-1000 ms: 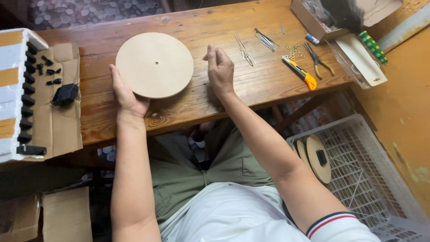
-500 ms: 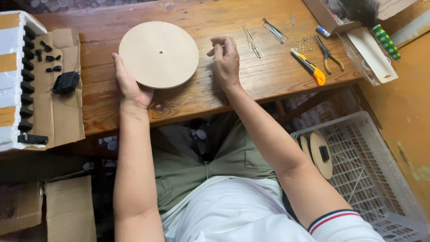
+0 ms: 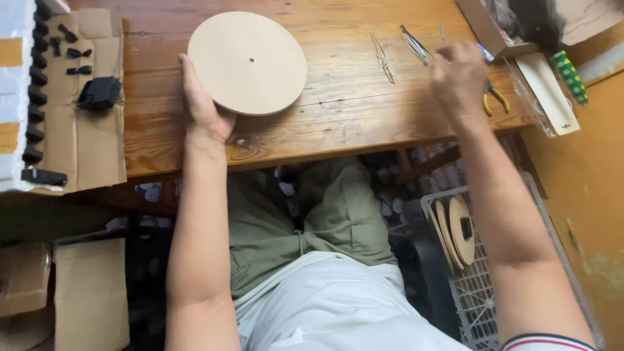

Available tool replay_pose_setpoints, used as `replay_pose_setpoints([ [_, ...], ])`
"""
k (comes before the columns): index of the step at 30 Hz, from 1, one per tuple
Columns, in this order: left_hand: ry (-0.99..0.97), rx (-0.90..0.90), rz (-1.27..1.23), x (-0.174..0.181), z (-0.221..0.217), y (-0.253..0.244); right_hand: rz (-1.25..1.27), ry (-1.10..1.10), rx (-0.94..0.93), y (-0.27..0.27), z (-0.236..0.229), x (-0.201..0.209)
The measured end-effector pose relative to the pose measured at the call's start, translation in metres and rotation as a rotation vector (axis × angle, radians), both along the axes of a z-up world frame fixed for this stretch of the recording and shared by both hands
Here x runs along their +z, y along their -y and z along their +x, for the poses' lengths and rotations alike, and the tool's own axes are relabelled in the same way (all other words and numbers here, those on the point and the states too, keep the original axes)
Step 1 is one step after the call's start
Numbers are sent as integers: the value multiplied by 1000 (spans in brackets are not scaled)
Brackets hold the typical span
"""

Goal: The person retrieves a circular wooden disc from a box and places it on a workbench. They brush the disc with a feather duster, then use a utility knife to carve a rectangular recess into the wood. After brushing again, they fit a black plastic component into the recess and inspect the assembly.

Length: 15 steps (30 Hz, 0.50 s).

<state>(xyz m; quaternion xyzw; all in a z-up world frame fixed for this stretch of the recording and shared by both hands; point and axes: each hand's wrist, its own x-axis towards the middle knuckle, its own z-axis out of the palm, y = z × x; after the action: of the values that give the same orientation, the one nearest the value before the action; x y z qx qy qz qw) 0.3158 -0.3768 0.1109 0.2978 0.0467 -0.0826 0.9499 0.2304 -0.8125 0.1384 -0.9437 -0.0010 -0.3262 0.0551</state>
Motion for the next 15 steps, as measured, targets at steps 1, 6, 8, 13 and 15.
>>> replay_pose_setpoints([
  [1, -3, 24, 3, -1, 0, 1, 3, -3, 24, 24, -13, 1],
  [6, -28, -21, 14, 3, -1, 1, -382, -98, -184, 116, -43, -17],
  [8, -44, 6, 39, 11, -5, -2, -279, -184, -173, 116, -44, -21],
  [13, -30, 26, 44, 7, -4, 1, -310, -125, -166, 118, -38, -44],
  [15, -21, 4, 55, 8, -6, 1, -274, -62, -68, 108, -31, -53],
])
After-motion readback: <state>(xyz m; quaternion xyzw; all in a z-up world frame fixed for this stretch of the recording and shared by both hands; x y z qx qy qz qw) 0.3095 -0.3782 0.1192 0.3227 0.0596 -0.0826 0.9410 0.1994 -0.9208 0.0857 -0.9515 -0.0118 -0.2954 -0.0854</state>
